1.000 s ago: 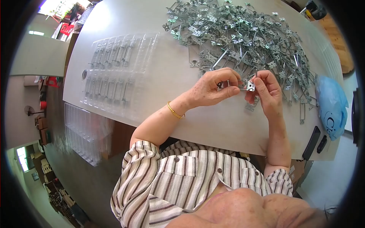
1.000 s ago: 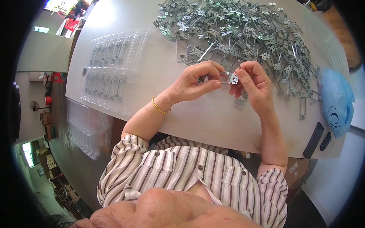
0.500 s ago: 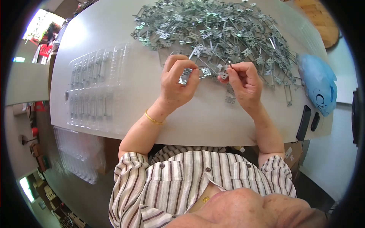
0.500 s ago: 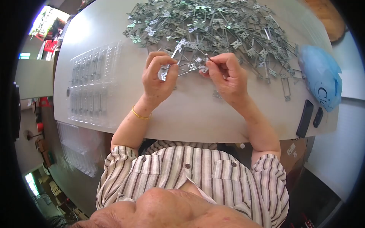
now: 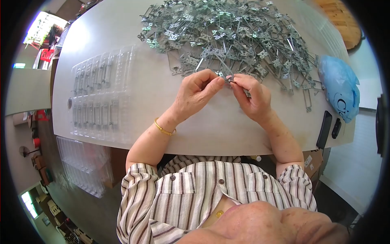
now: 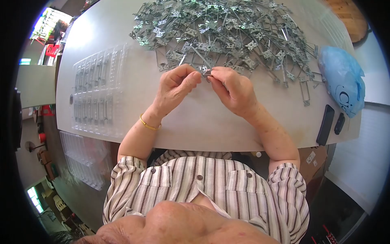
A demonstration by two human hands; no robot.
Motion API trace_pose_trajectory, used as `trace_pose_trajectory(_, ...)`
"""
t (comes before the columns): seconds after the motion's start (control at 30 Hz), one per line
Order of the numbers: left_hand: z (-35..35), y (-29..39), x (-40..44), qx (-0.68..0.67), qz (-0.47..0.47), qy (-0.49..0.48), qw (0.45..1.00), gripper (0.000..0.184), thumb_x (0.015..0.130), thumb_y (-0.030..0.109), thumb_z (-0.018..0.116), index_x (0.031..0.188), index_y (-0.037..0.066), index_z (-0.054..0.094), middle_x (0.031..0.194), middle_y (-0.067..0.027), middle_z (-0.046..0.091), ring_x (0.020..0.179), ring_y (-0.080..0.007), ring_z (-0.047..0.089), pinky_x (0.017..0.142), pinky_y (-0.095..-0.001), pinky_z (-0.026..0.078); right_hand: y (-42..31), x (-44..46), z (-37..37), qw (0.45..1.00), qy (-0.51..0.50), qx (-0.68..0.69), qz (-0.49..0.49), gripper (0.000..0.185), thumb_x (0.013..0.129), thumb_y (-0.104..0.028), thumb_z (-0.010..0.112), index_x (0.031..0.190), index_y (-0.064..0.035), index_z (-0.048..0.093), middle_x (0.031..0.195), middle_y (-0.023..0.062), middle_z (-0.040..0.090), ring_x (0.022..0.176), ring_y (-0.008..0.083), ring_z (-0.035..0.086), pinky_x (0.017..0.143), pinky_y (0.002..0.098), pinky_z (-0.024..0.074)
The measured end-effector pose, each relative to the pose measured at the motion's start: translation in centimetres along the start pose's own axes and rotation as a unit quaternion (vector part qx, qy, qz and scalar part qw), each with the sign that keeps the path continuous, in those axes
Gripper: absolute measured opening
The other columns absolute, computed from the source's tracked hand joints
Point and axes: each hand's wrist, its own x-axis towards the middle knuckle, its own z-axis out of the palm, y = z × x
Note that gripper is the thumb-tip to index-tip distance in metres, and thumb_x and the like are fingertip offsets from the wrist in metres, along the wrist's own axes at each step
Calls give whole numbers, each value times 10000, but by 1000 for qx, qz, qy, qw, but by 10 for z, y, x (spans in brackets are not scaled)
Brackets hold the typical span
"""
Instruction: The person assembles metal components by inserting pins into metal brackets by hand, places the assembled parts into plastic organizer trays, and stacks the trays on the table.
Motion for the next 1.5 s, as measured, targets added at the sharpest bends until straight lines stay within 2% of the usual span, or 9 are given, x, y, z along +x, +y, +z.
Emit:
trace_pose_trajectory(0.3,0,-7,4,-71,-43,22,996,203,1037,213,652,944,33,669,781,65,576,680,-3,479,578,-200,394,-3,7,-1,1000,-18,8,-12,238,930,18,722,1133,-40,614,1097,175,737,862,286,751,693,329,605)
trace_pose_trajectory(0.43,-5,-1,8,0,-9,75,997,221,1017,190,662,888,13,634,726,77,530,633,4,403,519,-222,339,-1,7,1,998,20,63,22,175,971,36,667,1130,-10,609,1156,199,723,908,246,752,776,314,617)
trace_pose_trajectory(0.57,-16,10,13,91,11,125,988,225,989,163,676,849,-3,614,689,31,519,624,-29,417,525,-255,356,1,5,2,996,20,85,33,169,972,54,655,1125,-3,608,1161,206,718,913,244,750,790,313,616)
trace_pose_trajectory(0.77,-52,12,14,250,137,190,939,196,968,123,671,840,-9,601,668,-63,538,618,-114,472,554,-318,407,-2,7,3,998,-13,60,-6,180,951,59,681,1103,-4,609,1100,190,736,901,263,751,771,325,606)
trace_pose_trajectory(0.87,-92,21,-3,366,142,215,894,185,969,111,669,853,-10,590,671,-93,532,614,-157,483,578,-328,424,-6,10,1,998,-15,56,-12,182,945,58,687,1097,-5,608,1075,184,742,895,278,751,763,331,601)
trace_pose_trajectory(1.0,-146,34,-43,526,55,276,802,176,992,151,626,896,5,608,794,-178,622,741,-351,623,686,-436,487,-5,9,-2,998,-12,60,-16,174,949,50,684,1095,-7,609,1066,174,745,896,287,751,762,332,599)
trace_pose_trajectory(1.1,-188,32,-67,561,-35,269,782,193,1001,174,603,912,3,617,870,-199,655,834,-398,651,740,-470,495,-3,8,2,998,-20,61,-4,168,949,47,683,1091,-7,612,1065,165,746,906,286,752,762,331,598)
trace_pose_trajectory(1.3,-235,25,-94,591,-182,211,757,243,980,248,574,954,18,645,1012,-191,702,967,-415,670,840,-518,514,-6,7,4,998,-42,54,-9,170,944,41,692,1087,-11,616,1067,158,748,913,279,754,760,323,597)
trace_pose_trajectory(1.5,-254,11,-80,607,-187,152,758,254,943,239,609,919,-9,655,929,-233,693,936,-427,656,823,-506,495,-5,4,9,996,-58,66,10,175,940,33,702,1084,-18,617,1078,157,748,873,260,751,716,309,591)
